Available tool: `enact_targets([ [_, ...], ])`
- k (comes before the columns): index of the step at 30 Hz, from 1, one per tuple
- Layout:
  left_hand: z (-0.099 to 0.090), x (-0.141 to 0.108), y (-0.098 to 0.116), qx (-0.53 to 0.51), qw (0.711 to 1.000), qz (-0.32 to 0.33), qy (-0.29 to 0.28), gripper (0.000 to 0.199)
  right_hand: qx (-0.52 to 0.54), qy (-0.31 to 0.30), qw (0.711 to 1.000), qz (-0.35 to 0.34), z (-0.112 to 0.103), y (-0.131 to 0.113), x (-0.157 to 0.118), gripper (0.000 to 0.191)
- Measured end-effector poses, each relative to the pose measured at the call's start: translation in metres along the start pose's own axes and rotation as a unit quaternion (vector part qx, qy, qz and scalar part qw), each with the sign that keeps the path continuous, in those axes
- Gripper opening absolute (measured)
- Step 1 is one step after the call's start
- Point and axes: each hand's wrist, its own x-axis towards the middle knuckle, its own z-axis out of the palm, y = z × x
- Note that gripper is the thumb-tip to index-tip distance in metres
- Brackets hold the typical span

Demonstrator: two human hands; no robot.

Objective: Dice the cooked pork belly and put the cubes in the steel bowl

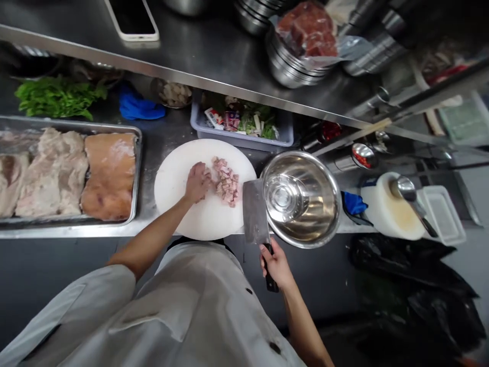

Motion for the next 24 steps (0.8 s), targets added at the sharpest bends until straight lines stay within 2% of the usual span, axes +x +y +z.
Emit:
enact_targets([
  [3,0.027,0.058,0.02,-0.011,0.995,0.043,-0.091,0.053,0.112,-0.004,0.993,0.037,0.013,0.016,-0.004,0.047],
  [4,0.034,0.075,0.025,-0.015,0.987,0.075,-0.144,0.049,0.134,0.003,0.99,0.04,0.021,0.02,-0.002,0.048],
  [6,0.043,0.099,0.033,-0.019,0.951,0.162,-0.263,0.038,0.17,0.013,0.985,0.036,0.039,0.025,0.004,0.049],
  [8,0.043,0.104,0.038,-0.002,0.906,0.242,-0.348,0.033,0.205,0.011,0.978,0.024,0.055,0.025,0.015,0.05],
  [10,0.033,0.09,0.041,0.046,0.885,0.271,-0.376,0.041,0.243,0.0,0.97,0.016,0.068,0.022,0.029,0.051],
  [14,0.004,0.022,0.045,0.153,0.899,0.224,-0.344,0.095,0.284,-0.035,0.958,0.0,0.086,0.012,0.057,0.047],
  [15,0.001,0.005,0.046,0.165,0.905,0.215,-0.328,0.101,0.282,-0.053,0.958,-0.007,0.091,0.009,0.063,0.045],
  [17,0.0,-0.022,0.047,0.17,0.928,0.195,-0.268,0.091,0.27,-0.097,0.958,-0.018,0.099,0.003,0.074,0.043],
  [19,0.006,-0.035,0.046,0.153,0.954,0.173,-0.189,0.069,0.253,-0.138,0.957,-0.021,0.106,-0.002,0.081,0.041],
  [21,0.012,-0.039,0.043,0.127,0.973,0.155,-0.118,0.053,0.239,-0.168,0.956,-0.024,0.11,-0.005,0.086,0.041],
  [24,0.012,-0.039,0.042,0.101,0.983,0.149,-0.047,0.042,0.229,-0.204,0.951,-0.037,0.107,-0.008,0.087,0.039],
])
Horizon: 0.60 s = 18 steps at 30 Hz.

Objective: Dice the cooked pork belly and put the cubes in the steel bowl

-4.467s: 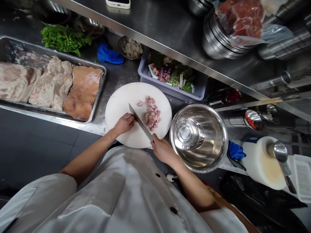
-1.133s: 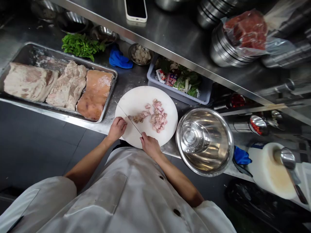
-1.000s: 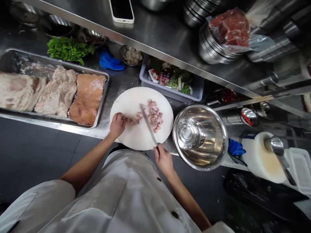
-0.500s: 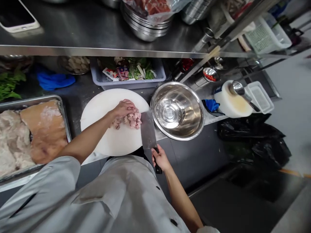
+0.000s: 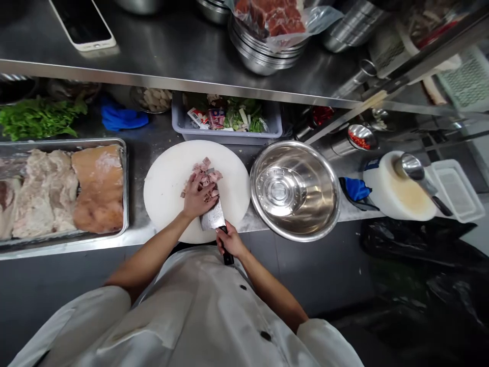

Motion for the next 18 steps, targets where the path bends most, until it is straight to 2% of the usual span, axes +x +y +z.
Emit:
enact_targets([
  [4,-0.014,0.001,0.016,0.007,0.998,0.007,0.068,0.038,-0.016,-0.034,0.999,-0.026,-0.015,-0.015,-0.014,0.038],
  [6,-0.018,0.007,0.038,0.01,0.996,0.015,0.086,0.038,-0.021,-0.031,0.999,-0.037,-0.028,-0.025,-0.03,0.039],
  [8,-0.013,0.021,0.07,0.002,0.996,0.041,0.082,0.038,-0.015,-0.001,0.999,-0.044,-0.044,-0.035,-0.052,0.04],
  [10,0.004,0.042,0.114,-0.022,0.995,0.079,0.056,0.038,0.009,0.058,0.997,-0.053,-0.061,-0.041,-0.081,0.041],
  [12,0.033,0.071,0.162,-0.057,0.992,0.113,0.023,0.037,0.05,0.141,0.987,-0.066,-0.077,-0.042,-0.114,0.041],
  [14,0.064,0.102,0.202,-0.091,0.985,0.148,-0.009,0.039,0.096,0.235,0.964,-0.08,-0.091,-0.037,-0.147,0.041],
  [16,0.087,0.131,0.22,-0.101,0.984,0.144,-0.044,0.046,0.127,0.317,0.936,-0.08,-0.102,-0.028,-0.176,0.044],
  [18,0.095,0.153,0.207,-0.067,0.99,0.097,-0.074,0.046,0.144,0.363,0.918,-0.064,-0.113,-0.015,-0.198,0.047],
])
